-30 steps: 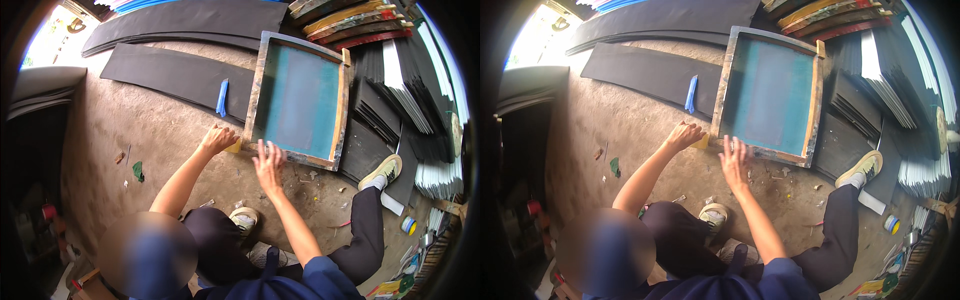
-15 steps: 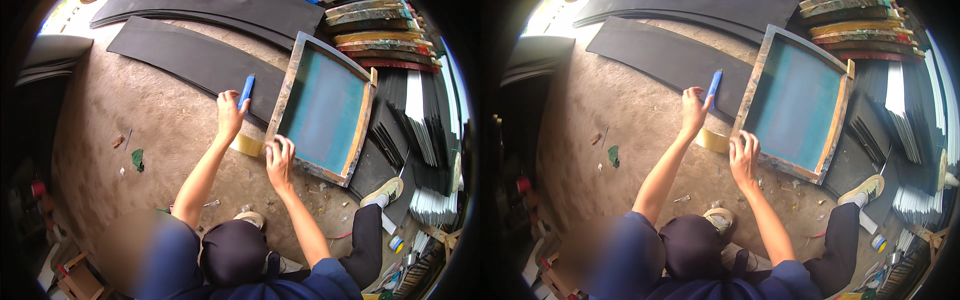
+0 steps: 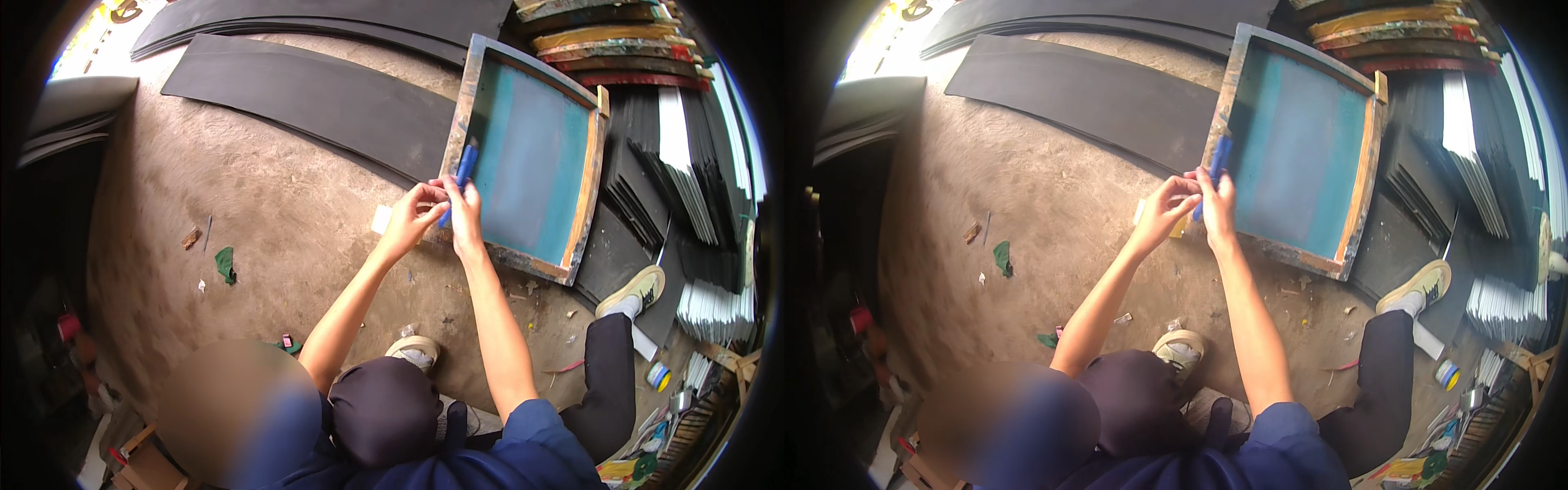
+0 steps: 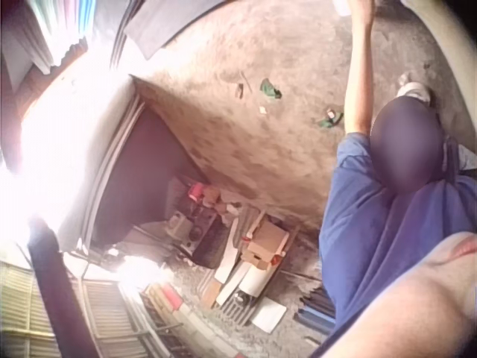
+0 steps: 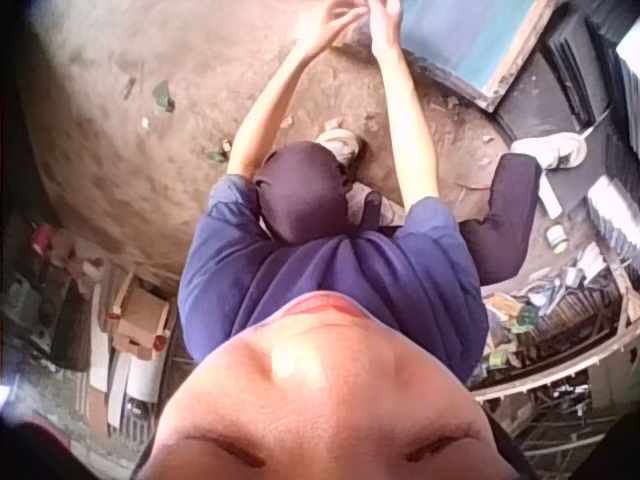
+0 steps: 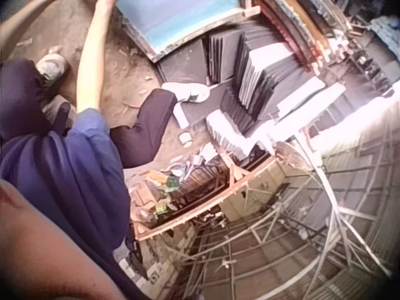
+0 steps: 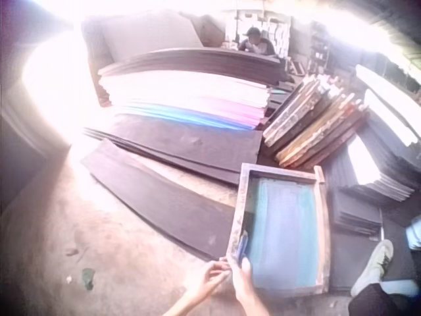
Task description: The person sits on the floor and applies masking tape to the edges of a wooden frame with a teal screen. They repeatedly tear tape, press it onto the frame edges, and smooth it down by hand.
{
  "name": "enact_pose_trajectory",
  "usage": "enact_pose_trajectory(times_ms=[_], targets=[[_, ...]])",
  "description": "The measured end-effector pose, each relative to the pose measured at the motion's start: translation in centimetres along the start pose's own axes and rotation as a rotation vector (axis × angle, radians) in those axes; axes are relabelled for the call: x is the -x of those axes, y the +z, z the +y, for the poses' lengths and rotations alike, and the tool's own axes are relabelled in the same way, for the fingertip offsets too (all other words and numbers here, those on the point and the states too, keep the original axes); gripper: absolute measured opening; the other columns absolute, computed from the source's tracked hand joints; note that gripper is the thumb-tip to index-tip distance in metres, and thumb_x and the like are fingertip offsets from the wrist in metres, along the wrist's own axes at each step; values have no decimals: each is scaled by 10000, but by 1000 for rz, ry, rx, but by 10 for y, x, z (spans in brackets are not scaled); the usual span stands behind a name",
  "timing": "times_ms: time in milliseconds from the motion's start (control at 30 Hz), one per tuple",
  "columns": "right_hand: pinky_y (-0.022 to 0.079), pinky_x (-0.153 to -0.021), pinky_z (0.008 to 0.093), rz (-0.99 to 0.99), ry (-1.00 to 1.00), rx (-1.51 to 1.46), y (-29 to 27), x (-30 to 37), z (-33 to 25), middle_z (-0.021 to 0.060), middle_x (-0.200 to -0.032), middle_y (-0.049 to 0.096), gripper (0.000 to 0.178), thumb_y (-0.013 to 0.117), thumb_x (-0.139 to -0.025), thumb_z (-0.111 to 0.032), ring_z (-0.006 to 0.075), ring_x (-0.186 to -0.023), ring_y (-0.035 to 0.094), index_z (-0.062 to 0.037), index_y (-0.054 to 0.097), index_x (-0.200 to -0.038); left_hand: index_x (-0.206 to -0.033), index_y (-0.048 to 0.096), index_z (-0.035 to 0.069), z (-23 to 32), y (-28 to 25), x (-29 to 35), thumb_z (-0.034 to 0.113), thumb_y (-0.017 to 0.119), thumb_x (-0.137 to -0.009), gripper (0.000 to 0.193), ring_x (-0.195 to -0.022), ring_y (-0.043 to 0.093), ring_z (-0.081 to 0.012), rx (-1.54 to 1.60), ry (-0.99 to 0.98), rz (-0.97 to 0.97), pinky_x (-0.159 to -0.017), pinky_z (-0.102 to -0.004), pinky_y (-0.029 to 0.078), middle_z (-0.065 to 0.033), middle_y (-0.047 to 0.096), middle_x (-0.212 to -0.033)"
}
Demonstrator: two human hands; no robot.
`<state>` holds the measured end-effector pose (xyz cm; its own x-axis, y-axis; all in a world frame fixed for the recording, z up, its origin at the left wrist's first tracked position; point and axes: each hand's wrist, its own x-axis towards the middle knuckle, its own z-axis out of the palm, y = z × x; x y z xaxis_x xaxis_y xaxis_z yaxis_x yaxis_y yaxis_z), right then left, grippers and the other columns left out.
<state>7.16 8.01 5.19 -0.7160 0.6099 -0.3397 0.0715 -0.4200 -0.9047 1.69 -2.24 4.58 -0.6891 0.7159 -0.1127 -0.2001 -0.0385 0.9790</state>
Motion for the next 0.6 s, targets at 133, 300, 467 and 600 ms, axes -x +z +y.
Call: enact_pose_trajectory(times_ms=[133,300,467,600], targets=[[472,-587,262,270,-117,244,-44,31,-4,71,-716,645,175,605,-865,-156,120,-624,604,-17,524,-934,-873,612,83,-3,-8,4,200,692,-765,178,-952,546,-211,-636,176,156,-869,-390,416,-49,572,-979],[450,-520,304,197,118,679,-44,77,20,87,-647,613,303,651,-826,-300,149,-573,601,-26,544,-900,-834,618,138,-3,-6,0,276,727,-702,220,-932,530,-199,-1051,187,-67,-942,-420,302,-5,552,-874],[464,-522,491,131,149,803,-34,97,49,270,-645,582,375,450,-915,-261,423,-634,600,56,398,-1108,-817,615,146,-12,-9,-2,281,744,-676,235,-863,556,-161,-1092,182,-115,-944,-466,291,20,552,-807],[489,-529,483,56,139,1135,-15,111,40,256,-626,591,364,411,-919,-227,417,-615,606,71,364,-1122,-795,608,158,-13,-10,-1,322,740,-671,245,-826,573,-141,-1122,106,-116,-934,-478,312,32,560,-804]])
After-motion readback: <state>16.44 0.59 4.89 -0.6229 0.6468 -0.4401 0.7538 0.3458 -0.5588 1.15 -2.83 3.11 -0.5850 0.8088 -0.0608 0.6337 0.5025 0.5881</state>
